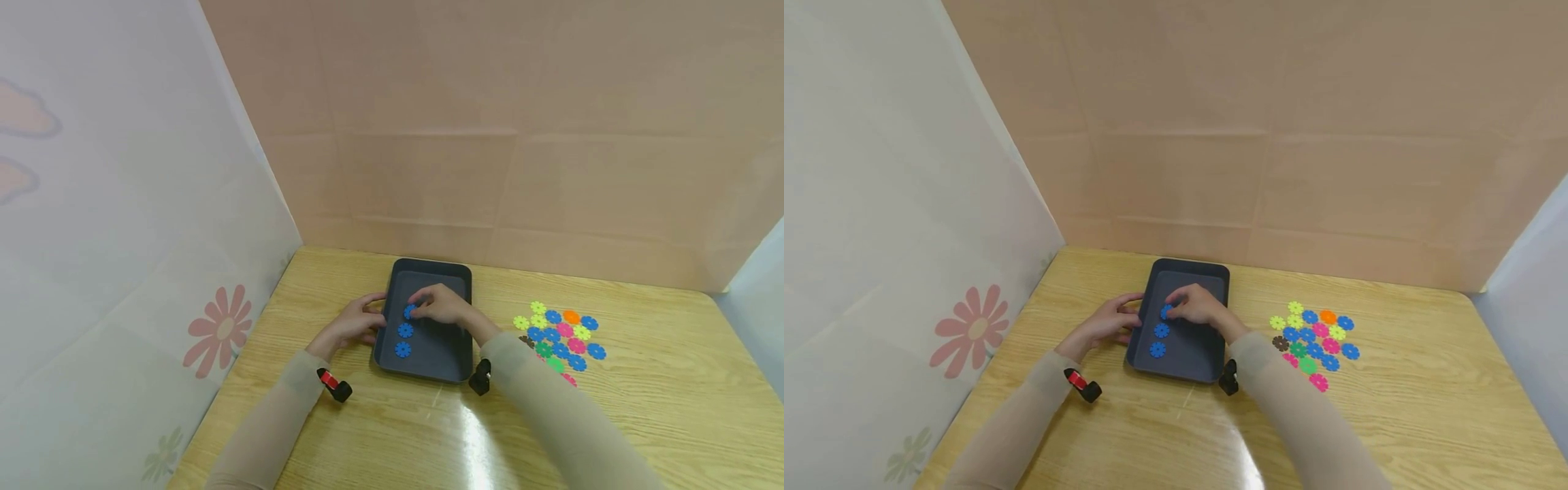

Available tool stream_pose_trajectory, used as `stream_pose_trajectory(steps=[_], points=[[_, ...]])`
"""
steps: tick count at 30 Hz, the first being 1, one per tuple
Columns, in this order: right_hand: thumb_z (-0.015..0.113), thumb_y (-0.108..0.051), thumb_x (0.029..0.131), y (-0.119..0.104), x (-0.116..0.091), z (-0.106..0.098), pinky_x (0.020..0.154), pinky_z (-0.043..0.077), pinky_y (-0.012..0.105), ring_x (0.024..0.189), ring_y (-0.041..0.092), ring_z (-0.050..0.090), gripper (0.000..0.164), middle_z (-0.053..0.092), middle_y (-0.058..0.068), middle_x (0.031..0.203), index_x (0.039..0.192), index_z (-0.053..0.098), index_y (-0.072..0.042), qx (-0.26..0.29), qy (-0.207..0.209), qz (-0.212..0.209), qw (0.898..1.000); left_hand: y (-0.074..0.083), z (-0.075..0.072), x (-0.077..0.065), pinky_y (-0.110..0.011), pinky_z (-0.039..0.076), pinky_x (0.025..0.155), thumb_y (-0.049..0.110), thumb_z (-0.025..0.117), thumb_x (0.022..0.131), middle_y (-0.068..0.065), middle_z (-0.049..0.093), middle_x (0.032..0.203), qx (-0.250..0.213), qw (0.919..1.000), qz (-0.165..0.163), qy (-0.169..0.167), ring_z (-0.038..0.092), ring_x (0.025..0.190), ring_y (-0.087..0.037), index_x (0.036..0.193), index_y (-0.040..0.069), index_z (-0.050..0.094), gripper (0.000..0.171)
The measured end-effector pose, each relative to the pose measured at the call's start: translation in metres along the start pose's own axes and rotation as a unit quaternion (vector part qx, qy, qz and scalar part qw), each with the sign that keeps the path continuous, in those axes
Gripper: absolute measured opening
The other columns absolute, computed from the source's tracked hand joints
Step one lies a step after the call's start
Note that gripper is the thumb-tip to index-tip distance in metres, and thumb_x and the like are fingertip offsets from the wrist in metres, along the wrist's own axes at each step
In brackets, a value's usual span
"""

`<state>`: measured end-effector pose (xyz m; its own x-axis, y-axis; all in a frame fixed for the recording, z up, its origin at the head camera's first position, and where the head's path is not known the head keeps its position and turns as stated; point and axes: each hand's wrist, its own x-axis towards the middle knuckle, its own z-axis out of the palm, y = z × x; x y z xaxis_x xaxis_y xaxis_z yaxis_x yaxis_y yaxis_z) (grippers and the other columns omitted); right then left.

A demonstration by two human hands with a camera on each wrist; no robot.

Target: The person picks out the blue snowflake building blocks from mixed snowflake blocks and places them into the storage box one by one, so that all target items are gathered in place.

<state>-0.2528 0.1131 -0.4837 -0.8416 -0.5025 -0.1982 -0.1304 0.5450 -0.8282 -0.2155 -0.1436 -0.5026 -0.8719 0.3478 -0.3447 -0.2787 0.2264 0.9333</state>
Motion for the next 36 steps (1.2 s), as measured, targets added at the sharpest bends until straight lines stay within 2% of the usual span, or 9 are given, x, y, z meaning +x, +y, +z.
stream_pose_trajectory(steps=[7,18,24,30,36], points=[[0.078,-0.016,0.094,0.005,0.003,0.004,0.088,0.055,0.041,0.096,0.02,0.073,0.03,0.078,0.006,0.098,0.12,0.074,-0.002,-0.009,0.009,0.006,1.0,0.0,0.001,0.0,-0.039,0.061,0.068,0.01,0.069,0.091,-0.019,0.067,0.118,0.0,1.0,-0.001,0.003,0.069,0.09,-0.024,0.16,0.019,0.042,0.075],[0.079,-0.02,0.093,0.01,0.003,0.008,0.079,0.053,0.036,0.09,0.018,0.068,0.026,0.076,0.005,0.101,0.115,0.077,-0.006,-0.007,0.055,0.025,0.998,0.001,0.001,-0.001,-0.039,0.061,0.067,0.009,0.069,0.091,-0.019,0.067,0.118,0.003,1.0,-0.001,0.009,0.068,0.09,-0.025,0.16,0.019,0.043,0.074],[0.079,-0.021,0.092,0.009,0.0,0.005,0.077,0.052,0.035,0.087,0.019,0.066,0.027,0.075,0.004,0.096,0.114,0.077,-0.006,-0.008,0.072,0.028,0.997,0.001,0.002,-0.001,-0.038,0.061,0.067,0.009,0.069,0.091,-0.019,0.066,0.118,-0.002,1.0,-0.001,0.007,0.068,0.09,-0.025,0.16,0.019,0.043,0.075],[0.078,-0.019,0.093,0.008,-0.006,-0.003,0.083,0.055,0.04,0.092,0.021,0.07,0.027,0.077,0.004,0.097,0.116,0.076,-0.006,-0.001,0.079,0.025,0.997,0.001,0.003,-0.001,-0.037,0.061,0.065,0.01,0.07,0.09,-0.018,0.066,0.117,0.004,0.9999,-0.001,0.014,0.068,0.089,-0.025,0.159,0.02,0.044,0.074],[0.079,-0.02,0.094,0.002,-0.015,-0.014,0.088,0.056,0.046,0.093,0.021,0.073,0.031,0.078,0.004,0.096,0.12,0.075,-0.003,0.0,0.08,0.0,0.997,0.001,0.003,-0.001,-0.037,0.061,0.065,0.008,0.069,0.091,-0.018,0.067,0.118,0.005,0.9998,-0.004,0.018,0.068,0.09,-0.025,0.159,0.019,0.044,0.074]])
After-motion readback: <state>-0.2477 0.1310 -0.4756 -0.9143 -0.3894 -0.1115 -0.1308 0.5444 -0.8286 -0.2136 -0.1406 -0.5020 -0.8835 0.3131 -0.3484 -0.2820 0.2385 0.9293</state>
